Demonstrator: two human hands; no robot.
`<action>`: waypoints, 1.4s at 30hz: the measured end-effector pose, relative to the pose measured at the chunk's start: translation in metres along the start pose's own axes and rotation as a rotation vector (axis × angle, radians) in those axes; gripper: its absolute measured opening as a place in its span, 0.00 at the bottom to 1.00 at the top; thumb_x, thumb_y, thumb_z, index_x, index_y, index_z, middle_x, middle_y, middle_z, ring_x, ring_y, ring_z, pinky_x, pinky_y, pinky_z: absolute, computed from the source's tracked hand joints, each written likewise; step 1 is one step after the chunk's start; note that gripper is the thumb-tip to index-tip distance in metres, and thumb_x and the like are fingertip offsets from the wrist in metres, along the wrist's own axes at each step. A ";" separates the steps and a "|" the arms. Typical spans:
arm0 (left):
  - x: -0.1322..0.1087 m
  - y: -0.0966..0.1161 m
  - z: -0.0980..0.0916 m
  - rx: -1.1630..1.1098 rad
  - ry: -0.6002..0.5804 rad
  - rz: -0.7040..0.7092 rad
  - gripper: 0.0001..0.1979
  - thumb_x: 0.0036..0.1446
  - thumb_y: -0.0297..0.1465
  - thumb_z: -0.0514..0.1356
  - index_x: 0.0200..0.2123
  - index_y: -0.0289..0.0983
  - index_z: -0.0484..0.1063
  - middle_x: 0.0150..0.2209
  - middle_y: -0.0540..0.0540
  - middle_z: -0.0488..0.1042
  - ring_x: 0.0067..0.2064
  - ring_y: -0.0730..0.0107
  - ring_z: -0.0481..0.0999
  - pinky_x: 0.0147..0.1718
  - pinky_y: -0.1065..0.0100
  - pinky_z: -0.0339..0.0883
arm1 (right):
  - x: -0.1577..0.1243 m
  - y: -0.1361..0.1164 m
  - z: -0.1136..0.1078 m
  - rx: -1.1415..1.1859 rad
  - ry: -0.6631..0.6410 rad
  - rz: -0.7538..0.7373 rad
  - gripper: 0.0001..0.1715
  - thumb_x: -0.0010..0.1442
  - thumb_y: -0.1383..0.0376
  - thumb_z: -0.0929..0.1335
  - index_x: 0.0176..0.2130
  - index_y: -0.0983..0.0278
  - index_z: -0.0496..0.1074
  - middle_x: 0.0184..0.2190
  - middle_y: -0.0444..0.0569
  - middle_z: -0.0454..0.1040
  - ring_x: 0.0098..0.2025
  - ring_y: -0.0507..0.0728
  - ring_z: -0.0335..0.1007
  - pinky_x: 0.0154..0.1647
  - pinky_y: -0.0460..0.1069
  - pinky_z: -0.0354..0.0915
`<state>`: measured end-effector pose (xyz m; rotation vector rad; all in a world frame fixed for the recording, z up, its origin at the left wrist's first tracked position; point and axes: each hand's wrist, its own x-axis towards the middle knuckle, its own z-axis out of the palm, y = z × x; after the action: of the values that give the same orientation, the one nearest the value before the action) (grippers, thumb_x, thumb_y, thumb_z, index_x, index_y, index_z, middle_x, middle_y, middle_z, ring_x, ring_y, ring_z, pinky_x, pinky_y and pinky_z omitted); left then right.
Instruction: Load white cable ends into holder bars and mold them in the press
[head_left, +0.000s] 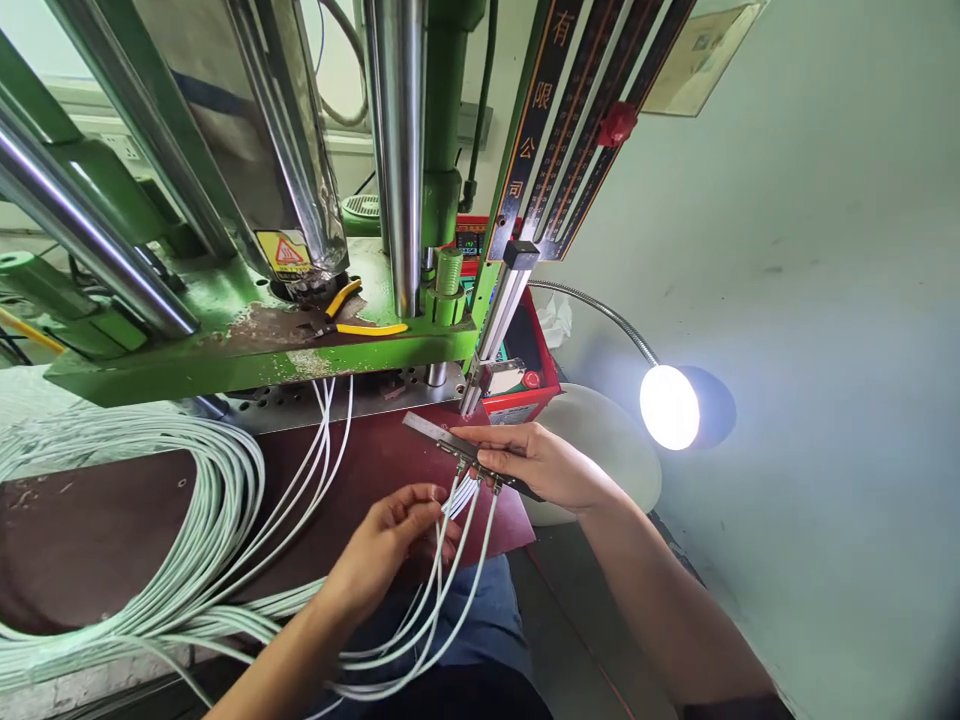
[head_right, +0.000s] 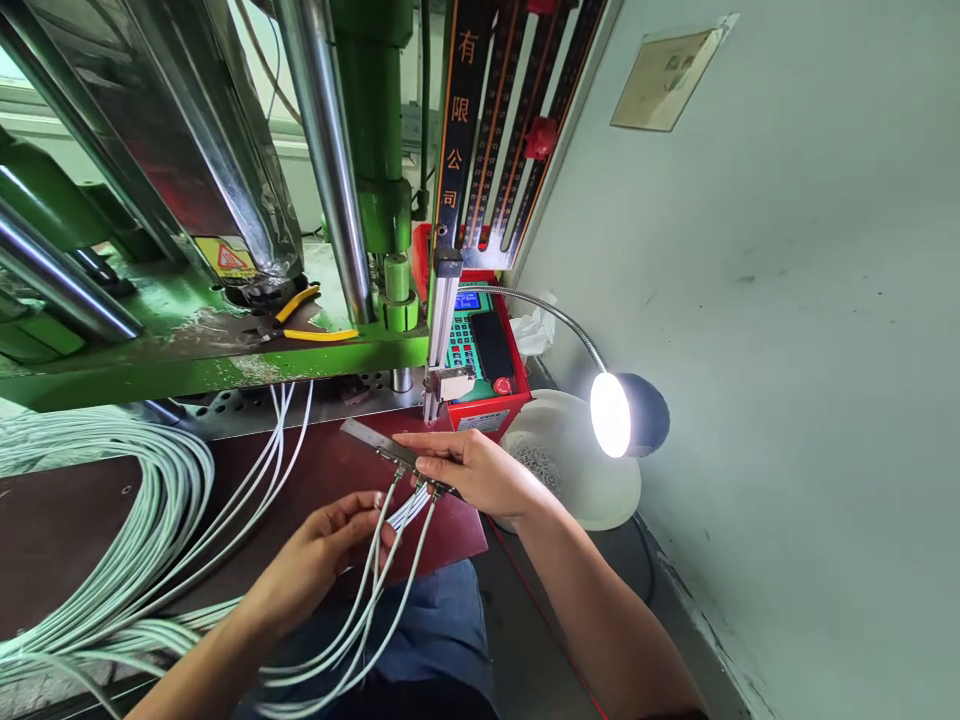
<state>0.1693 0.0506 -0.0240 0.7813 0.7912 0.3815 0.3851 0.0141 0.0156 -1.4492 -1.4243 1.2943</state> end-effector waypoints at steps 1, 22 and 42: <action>-0.003 -0.003 0.004 0.017 -0.054 -0.034 0.15 0.47 0.40 0.69 0.32 0.36 0.74 0.26 0.46 0.78 0.25 0.70 0.74 0.28 0.69 0.67 | 0.002 0.000 0.001 0.009 0.016 -0.005 0.25 0.64 0.59 0.66 0.59 0.61 0.70 0.46 0.49 0.77 0.45 0.56 0.73 0.48 0.52 0.68; -0.024 -0.010 0.007 0.810 -0.223 -0.091 0.23 0.56 0.48 0.58 0.44 0.36 0.75 0.30 0.48 0.76 0.29 0.65 0.73 0.33 0.68 0.64 | 0.013 0.001 0.005 -0.109 0.049 0.026 0.23 0.62 0.65 0.65 0.56 0.64 0.73 0.34 0.48 0.77 0.33 0.52 0.69 0.34 0.47 0.64; -0.042 -0.027 0.008 0.842 0.160 0.414 0.25 0.57 0.37 0.57 0.58 0.41 0.68 0.20 0.53 0.73 0.23 0.66 0.71 0.30 0.69 0.68 | 0.014 0.009 0.011 -0.247 0.100 0.042 0.26 0.61 0.67 0.64 0.58 0.64 0.72 0.31 0.45 0.77 0.30 0.51 0.66 0.33 0.46 0.64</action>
<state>0.1485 0.0052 -0.0200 1.7347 0.9458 0.4859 0.3751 0.0252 0.0016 -1.6888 -1.5357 1.0829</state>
